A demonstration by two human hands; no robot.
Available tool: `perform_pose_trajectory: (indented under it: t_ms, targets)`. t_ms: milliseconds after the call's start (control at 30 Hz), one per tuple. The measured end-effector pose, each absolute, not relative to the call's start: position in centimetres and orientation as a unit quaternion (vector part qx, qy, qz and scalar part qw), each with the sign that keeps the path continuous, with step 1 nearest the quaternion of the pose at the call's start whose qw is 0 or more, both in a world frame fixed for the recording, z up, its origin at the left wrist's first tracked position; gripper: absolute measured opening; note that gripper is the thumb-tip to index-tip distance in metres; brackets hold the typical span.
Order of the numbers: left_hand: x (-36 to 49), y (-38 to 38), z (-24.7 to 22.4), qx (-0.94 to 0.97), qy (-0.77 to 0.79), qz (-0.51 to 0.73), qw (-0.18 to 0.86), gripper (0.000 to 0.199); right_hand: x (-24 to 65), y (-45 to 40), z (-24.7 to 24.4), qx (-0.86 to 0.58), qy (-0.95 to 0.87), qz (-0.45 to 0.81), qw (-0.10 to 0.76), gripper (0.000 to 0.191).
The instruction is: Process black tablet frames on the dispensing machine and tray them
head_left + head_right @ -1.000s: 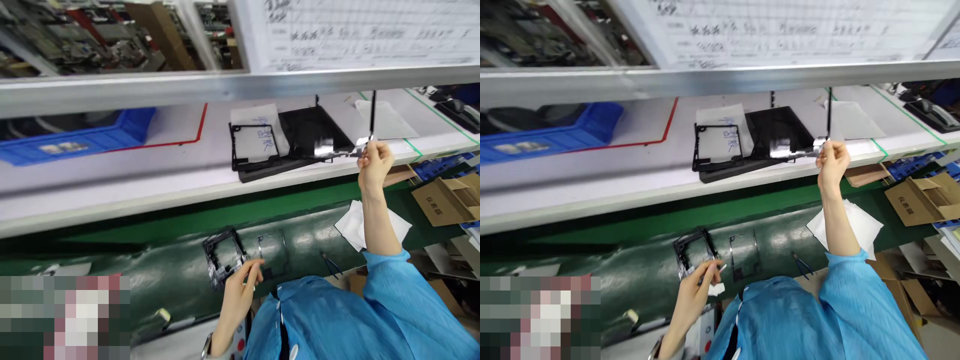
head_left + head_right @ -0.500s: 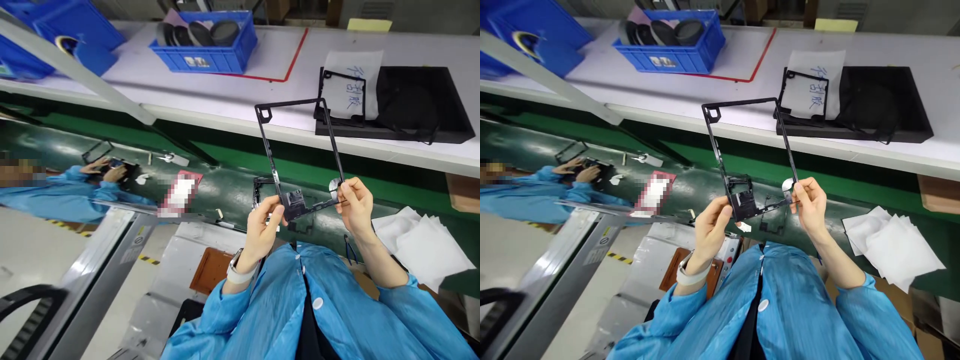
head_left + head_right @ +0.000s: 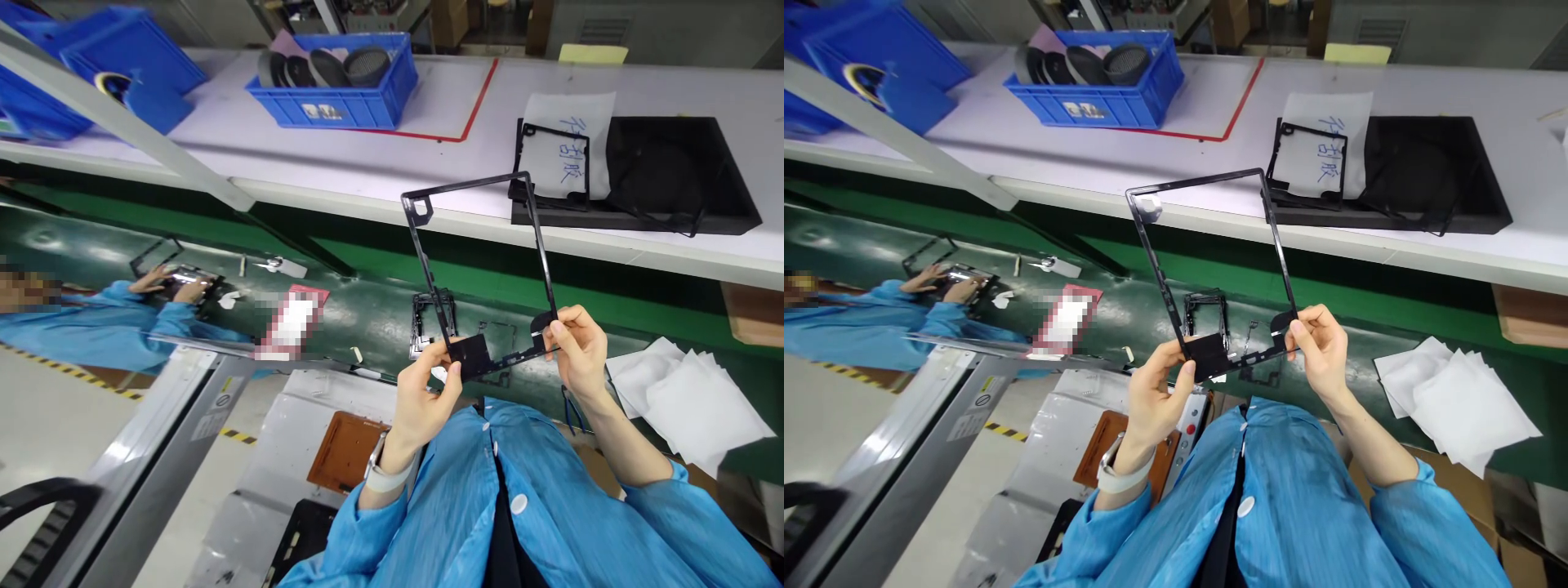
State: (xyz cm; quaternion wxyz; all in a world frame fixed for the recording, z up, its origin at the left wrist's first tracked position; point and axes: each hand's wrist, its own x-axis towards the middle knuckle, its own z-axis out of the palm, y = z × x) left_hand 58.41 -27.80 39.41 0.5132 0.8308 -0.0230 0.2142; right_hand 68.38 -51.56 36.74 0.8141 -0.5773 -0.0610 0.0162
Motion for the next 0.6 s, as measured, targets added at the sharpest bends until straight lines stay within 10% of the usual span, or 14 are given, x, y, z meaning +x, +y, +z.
perform_pose_trajectory:
  t_ms: [400,600]
  targets:
    - [57.4,-28.3,38.9,0.853,-0.050,0.218,0.472,0.033,68.3,-52.5,34.6,-0.625,-0.094,0.009,0.775,0.023]
    - [56.7,-28.2,36.7,0.838,0.041,0.202,0.506,0.020,67.8,-52.9,36.8,-0.811,-0.287,-0.251,0.443,0.046]
